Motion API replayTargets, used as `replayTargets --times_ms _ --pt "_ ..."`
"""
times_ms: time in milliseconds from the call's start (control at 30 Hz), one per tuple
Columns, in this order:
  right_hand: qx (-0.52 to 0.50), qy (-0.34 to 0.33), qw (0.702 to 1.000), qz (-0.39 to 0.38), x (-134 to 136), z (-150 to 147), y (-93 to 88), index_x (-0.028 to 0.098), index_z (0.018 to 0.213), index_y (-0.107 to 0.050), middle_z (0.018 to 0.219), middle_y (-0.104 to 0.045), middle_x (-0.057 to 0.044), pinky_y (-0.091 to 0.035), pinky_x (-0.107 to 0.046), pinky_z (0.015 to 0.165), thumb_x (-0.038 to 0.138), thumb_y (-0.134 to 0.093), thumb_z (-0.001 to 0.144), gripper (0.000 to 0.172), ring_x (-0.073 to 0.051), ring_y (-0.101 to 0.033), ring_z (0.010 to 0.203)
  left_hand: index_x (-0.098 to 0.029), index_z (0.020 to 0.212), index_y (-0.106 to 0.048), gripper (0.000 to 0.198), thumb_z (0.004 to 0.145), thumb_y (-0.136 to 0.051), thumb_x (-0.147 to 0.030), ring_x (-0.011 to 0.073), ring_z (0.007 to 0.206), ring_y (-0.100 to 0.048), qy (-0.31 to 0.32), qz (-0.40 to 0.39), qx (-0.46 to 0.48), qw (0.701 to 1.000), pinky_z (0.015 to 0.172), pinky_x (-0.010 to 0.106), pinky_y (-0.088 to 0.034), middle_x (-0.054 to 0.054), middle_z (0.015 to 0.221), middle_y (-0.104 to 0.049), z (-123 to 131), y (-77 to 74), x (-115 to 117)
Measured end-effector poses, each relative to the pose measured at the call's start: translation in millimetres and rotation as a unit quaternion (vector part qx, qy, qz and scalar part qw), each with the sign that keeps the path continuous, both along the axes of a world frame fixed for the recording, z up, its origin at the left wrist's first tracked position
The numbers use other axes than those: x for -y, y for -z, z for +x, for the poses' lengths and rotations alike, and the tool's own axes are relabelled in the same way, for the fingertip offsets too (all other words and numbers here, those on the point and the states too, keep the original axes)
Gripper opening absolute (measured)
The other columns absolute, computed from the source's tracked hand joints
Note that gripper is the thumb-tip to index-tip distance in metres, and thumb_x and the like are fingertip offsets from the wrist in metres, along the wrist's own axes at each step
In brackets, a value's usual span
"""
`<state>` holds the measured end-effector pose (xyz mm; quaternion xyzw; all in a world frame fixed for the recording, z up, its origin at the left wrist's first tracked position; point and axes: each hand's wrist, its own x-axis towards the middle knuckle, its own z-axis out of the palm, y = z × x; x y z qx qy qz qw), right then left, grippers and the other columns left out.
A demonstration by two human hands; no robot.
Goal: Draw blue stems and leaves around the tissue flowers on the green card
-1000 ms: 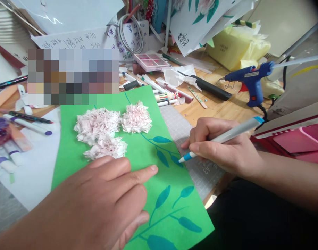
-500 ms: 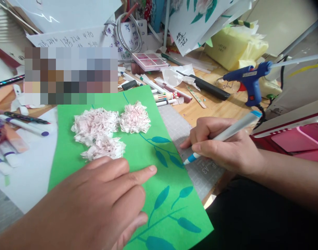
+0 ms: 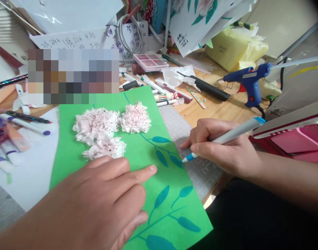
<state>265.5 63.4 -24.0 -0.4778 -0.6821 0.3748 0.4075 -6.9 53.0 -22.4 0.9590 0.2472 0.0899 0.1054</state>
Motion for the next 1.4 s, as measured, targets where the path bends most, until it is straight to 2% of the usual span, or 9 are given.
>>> replayTargets --times_ms 167,500,700,833,933,1067,1233,1333,1400 --pt "-0.048 -0.044 0.997 -0.045 2 4 0.6 0.021 0.053 -0.044 0.053 -0.047 0.002 -0.057 -0.037 0.066 0.012 -0.061 0.075 0.029 -0.017 -0.060 0.057 -0.028 0.105 -0.060 0.026 0.101 -0.034 -0.030 0.0216 0.080 -0.047 0.003 0.000 -0.002 1.000 0.075 0.041 -0.030 -0.008 0.121 -0.066 2 -2.7 0" --pt "-0.052 -0.024 0.997 -0.058 1 2 1.2 0.021 0.053 -0.048 0.054 -0.047 0.002 -0.055 -0.038 0.064 0.016 -0.064 0.075 0.028 -0.018 -0.058 0.057 -0.029 0.114 -0.058 0.026 0.100 -0.036 -0.030 0.0215 0.079 -0.047 -0.004 -0.018 -0.014 1.000 0.075 0.042 -0.031 -0.009 0.121 -0.066 0 0.0 1" --pt "-0.067 -0.028 0.995 -0.067 1 3 0.7 0.021 0.053 -0.050 0.055 -0.047 0.002 -0.055 -0.037 0.067 0.012 -0.062 0.075 0.026 -0.017 -0.058 0.059 -0.030 0.110 -0.059 0.023 0.100 -0.038 -0.029 0.0226 0.084 -0.049 -0.005 -0.005 0.003 1.000 0.078 0.042 -0.031 -0.009 0.120 -0.066 1 -1.0 2" --pt "-0.084 -0.024 0.993 -0.084 2 3 2.9 0.021 0.054 -0.051 0.054 -0.047 0.003 -0.054 -0.035 0.067 0.014 -0.064 0.074 0.025 -0.017 -0.058 0.059 -0.027 0.095 -0.059 0.020 0.100 -0.040 -0.027 0.0225 0.088 -0.052 -0.002 -0.008 0.018 1.000 0.083 0.043 -0.033 -0.007 0.118 -0.067 0 -2.5 2" --pt "-0.132 -0.011 0.987 -0.095 1 3 6.2 0.022 0.055 -0.052 0.050 -0.049 0.004 -0.052 -0.035 0.065 0.016 -0.066 0.076 0.026 -0.014 -0.052 0.053 -0.026 0.091 -0.059 0.019 0.099 -0.042 -0.028 0.0219 0.086 -0.052 -0.008 -0.008 0.028 1.000 0.084 0.042 -0.034 -0.006 0.117 -0.067 1 -5.6 3" --pt "-0.234 0.037 0.969 -0.065 -3 2 1.8 0.022 0.063 -0.055 0.051 -0.053 0.005 -0.048 -0.031 0.055 0.025 -0.071 0.078 0.022 -0.011 -0.046 0.045 -0.024 0.086 -0.057 0.021 0.099 -0.042 -0.029 0.0220 0.084 -0.052 -0.011 -0.025 0.040 0.999 0.080 0.041 -0.036 -0.005 0.112 -0.068 2 -15.7 4" --pt "-0.260 0.086 0.961 -0.038 -8 -2 -11.8 0.022 0.069 -0.054 0.051 -0.054 0.006 -0.043 -0.024 0.044 0.041 -0.072 0.080 0.028 -0.009 -0.049 0.041 -0.020 0.092 -0.059 0.022 0.099 -0.040 -0.024 0.0240 0.088 -0.053 -0.030 0.019 0.057 0.998 0.082 0.045 -0.039 0.002 0.105 -0.068 2 -23.8 4" --pt "-0.239 0.074 0.968 -0.023 -14 -9 -10.1 0.021 0.073 -0.057 0.059 -0.059 0.005 -0.047 -0.022 0.050 0.036 -0.075 0.079 0.024 -0.009 -0.057 0.051 -0.019 0.098 -0.062 0.024 0.099 -0.038 -0.023 0.0257 0.088 -0.055 -0.042 0.038 0.032 0.998 0.081 0.049 -0.042 0.005 0.107 -0.068 2 -21.1 2" --pt "-0.198 0.041 0.979 -0.026 -18 -16 -5.4 0.020 0.075 -0.060 0.065 -0.061 0.003 -0.050 -0.024 0.057 0.036 -0.074 0.080 0.022 -0.011 -0.059 0.058 -0.018 0.093 -0.062 0.023 0.097 -0.040 -0.022 0.0273 0.088 -0.056 -0.055 0.051 0.007 0.997 0.080 0.051 -0.045 0.007 0.108 -0.068 3 -18.5 0"
